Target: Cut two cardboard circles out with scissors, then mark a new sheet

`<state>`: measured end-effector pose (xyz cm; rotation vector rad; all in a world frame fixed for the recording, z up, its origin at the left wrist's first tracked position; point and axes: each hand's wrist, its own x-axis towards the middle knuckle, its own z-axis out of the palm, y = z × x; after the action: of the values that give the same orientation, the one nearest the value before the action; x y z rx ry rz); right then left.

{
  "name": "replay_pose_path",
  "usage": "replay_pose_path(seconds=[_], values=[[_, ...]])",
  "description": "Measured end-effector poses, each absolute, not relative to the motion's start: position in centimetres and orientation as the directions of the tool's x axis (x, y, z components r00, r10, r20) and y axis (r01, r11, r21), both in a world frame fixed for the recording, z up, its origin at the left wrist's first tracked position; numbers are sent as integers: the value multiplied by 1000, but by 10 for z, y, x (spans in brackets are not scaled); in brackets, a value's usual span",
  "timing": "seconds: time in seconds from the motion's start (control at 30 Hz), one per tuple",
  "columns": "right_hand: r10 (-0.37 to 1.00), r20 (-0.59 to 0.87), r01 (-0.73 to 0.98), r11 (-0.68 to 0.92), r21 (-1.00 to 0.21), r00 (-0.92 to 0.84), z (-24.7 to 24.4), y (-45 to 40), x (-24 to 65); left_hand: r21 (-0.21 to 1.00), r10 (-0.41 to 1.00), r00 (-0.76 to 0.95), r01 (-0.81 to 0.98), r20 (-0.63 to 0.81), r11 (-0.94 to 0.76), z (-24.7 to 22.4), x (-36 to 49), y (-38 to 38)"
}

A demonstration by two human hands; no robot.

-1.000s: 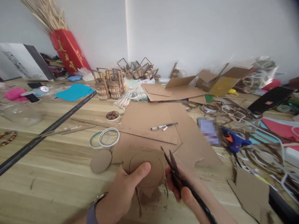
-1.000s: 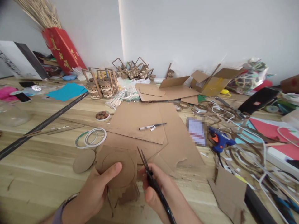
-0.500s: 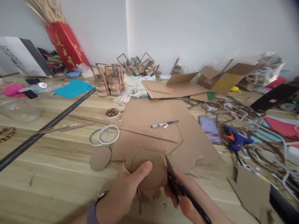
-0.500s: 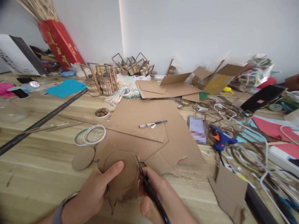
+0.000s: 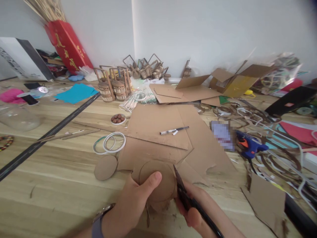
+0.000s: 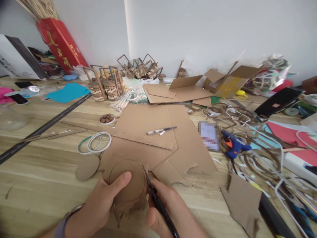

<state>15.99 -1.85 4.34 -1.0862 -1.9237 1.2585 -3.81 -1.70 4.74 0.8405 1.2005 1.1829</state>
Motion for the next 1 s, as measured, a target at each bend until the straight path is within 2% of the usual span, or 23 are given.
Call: replay_pose_path(seconds=[0.1,0.23,0.43,0.63,1.0], values=[[886,41,345,222,-912,-463,49,-19,156,941,958,-82,-231,-273,249,44,-38,-17],[858,-16,252,134,-958,-514,53,-14,147,937,956,-95,-243,-279,249,42,-38,-18],[856,0,214,129,-968,-517,51,-11,143,932,964,-55,-274,-261,237,46,-36,-17],[844,-106,258,39,-965,-526,54,-18,147,913,953,-57,-307,-298,268,47,-35,-16],[840,-136,281,21,-959,-525,52,-19,149,924,951,-83,-275,-299,267,49,-34,-16]])
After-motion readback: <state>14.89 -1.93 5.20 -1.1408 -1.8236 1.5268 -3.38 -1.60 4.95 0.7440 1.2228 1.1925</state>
